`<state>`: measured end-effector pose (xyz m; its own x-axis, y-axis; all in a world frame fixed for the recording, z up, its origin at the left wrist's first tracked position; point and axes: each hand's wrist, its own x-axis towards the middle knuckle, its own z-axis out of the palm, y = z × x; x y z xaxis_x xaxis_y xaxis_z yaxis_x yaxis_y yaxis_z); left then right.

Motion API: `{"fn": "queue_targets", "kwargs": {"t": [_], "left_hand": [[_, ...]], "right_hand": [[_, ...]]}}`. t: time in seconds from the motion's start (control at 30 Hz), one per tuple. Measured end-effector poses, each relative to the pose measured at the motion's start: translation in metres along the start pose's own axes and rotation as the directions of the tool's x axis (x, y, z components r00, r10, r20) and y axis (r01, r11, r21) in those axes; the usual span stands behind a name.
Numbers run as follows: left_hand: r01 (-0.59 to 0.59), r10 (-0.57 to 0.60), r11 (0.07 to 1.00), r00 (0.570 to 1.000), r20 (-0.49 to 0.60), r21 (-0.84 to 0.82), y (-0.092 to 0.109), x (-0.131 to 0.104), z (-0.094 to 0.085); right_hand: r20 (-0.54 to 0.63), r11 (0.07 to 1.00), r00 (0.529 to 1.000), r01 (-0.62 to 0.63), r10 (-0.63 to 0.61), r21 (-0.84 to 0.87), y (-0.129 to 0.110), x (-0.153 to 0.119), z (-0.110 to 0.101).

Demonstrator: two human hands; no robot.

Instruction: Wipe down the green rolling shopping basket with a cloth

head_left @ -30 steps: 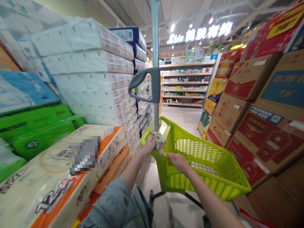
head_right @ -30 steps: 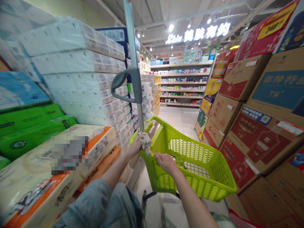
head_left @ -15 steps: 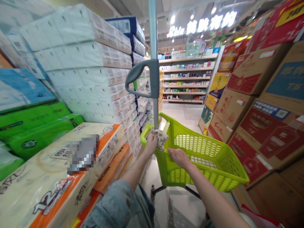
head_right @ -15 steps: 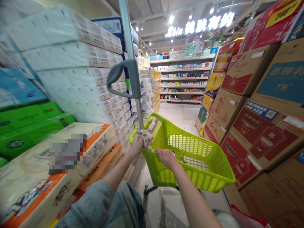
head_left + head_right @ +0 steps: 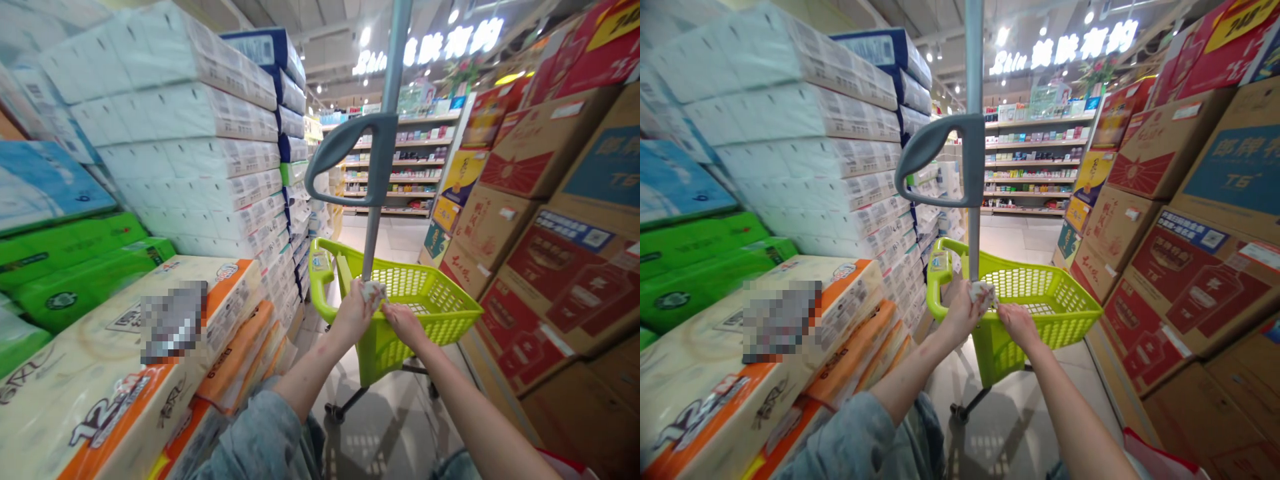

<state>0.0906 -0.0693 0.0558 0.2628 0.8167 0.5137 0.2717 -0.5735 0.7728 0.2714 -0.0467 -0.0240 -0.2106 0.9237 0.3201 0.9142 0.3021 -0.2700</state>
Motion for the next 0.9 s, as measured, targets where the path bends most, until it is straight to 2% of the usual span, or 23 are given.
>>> {"fn": "queue_targets", "kwargs": {"t": [0.17, 0.3, 0.4, 0.57, 0.73, 0.8, 0.9], "left_hand": [[-0.109, 0.072, 0.954, 0.988, 0.139, 0.278, 0.001, -0.009, 0.0], [-0.272, 0.128, 0.859, 0.935, 0.332, 0.435, 0.006, -0.023, -0.022], [-0.341, 0.13, 0.811, 0.897, 0.423, 0.475, 0.012, -0.032, -0.045], [-0.382, 0.16, 0.8, 0.879, 0.449, 0.463, 0.017, -0.041, -0.07], [-0.407, 0.175, 0.747, 0.883, 0.435, 0.525, 0.014, -0.046, -0.067], [-0.406, 0.164, 0.723, 0.886, 0.433, 0.558, 0.013, -0.045, -0.061], [-0.409, 0.16, 0.7, 0.889, 0.429, 0.586, 0.012, -0.042, -0.052]], "right_hand": [[-0.042, 0.998, 0.999, 0.003, 0.0, 0.061, 0.018, -0.002, 0.0], [-0.016, 0.992, 1.0, -0.016, 0.018, 0.125, 0.021, 0.0, -0.003], [0.004, 0.989, 1.0, -0.009, 0.008, 0.145, 0.018, 0.002, -0.005], [-0.008, 0.98, 1.0, -0.008, 0.01, 0.2, 0.016, 0.006, -0.003], [-0.086, 0.948, 0.996, 0.041, -0.014, 0.315, 0.003, 0.003, -0.003], [-0.153, 0.885, 0.988, 0.074, -0.003, 0.459, -0.015, 0.0, -0.008], [-0.212, 0.718, 0.977, 0.152, -0.006, 0.679, -0.045, -0.001, -0.017]]}}
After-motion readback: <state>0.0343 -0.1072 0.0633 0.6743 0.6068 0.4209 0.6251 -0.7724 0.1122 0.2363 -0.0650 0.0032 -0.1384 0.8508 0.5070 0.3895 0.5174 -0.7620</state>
